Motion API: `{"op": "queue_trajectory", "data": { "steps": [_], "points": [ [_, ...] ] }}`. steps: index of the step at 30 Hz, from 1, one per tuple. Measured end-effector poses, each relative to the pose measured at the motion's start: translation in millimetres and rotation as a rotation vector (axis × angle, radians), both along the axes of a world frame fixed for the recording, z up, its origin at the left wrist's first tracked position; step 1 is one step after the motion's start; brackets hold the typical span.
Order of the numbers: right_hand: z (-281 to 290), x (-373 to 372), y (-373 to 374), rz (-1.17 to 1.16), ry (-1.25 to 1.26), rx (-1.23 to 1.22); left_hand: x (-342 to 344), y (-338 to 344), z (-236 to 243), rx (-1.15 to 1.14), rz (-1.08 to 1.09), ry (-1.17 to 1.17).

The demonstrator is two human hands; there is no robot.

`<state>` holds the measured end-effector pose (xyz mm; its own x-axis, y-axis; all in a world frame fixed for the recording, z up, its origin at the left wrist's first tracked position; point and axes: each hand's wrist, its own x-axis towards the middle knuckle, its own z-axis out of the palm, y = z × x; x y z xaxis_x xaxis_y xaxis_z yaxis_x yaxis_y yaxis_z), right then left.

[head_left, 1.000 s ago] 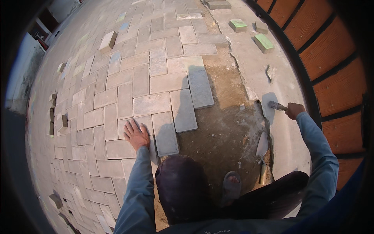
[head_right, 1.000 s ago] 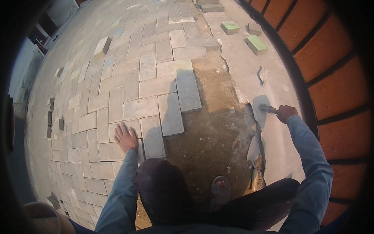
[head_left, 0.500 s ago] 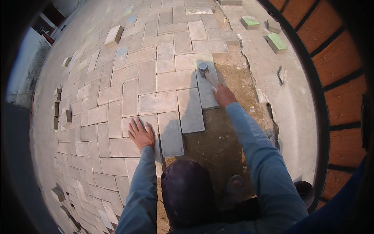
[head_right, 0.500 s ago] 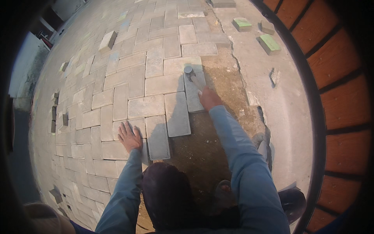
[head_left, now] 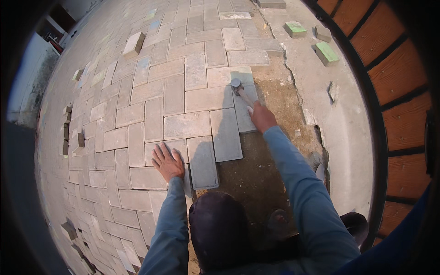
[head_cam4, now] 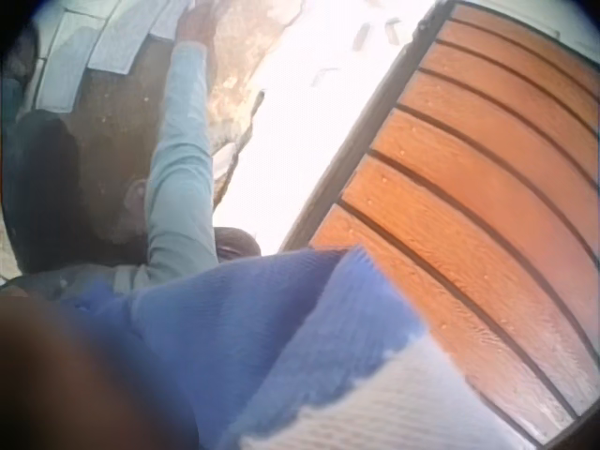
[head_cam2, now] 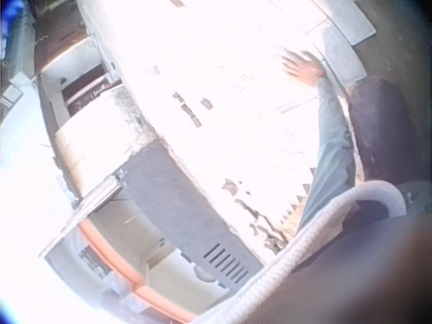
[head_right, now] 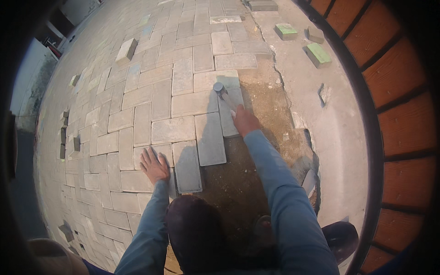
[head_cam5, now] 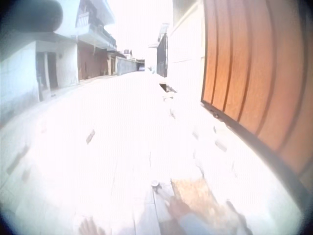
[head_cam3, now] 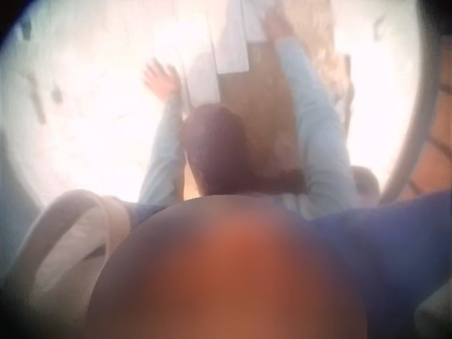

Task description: The person lays rectangular paving stones in a herringbone pattern on a prepared base. They use a trowel to spread sand and a hammer to tap the stones into place, adjusting alignment as they work.

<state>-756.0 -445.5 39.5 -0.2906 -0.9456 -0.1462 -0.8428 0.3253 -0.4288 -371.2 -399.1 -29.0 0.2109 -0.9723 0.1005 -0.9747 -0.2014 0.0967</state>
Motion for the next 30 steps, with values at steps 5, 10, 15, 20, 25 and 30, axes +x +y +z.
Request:
{"op": "queue_trajectory", "data": {
  "steps": [5,10,15,20,25,30],
  "points": [
    [-17,-45,-11,-0.085,-0.393,-0.136,-3,2,-4,-0.004,-0.021,0.068],
    [5,-65,38,-0.632,-1.299,-0.102,9,8,0,0.009,0.013,0.008],
    [-21,-87,33,-0.689,-1.364,0.113,-6,5,-5,0.009,0.007,-0.008],
    [-38,-84,24,-0.629,-1.407,0.167,-6,3,-4,0.016,-0.001,0.018],
    [9,-59,28,-0.321,-0.630,-0.130,3,6,-2,0.012,-0.014,0.025],
    [25,-19,27,-0.084,-0.127,-0.327,7,5,-7,0.000,0.001,-0.001]
  ]
}}
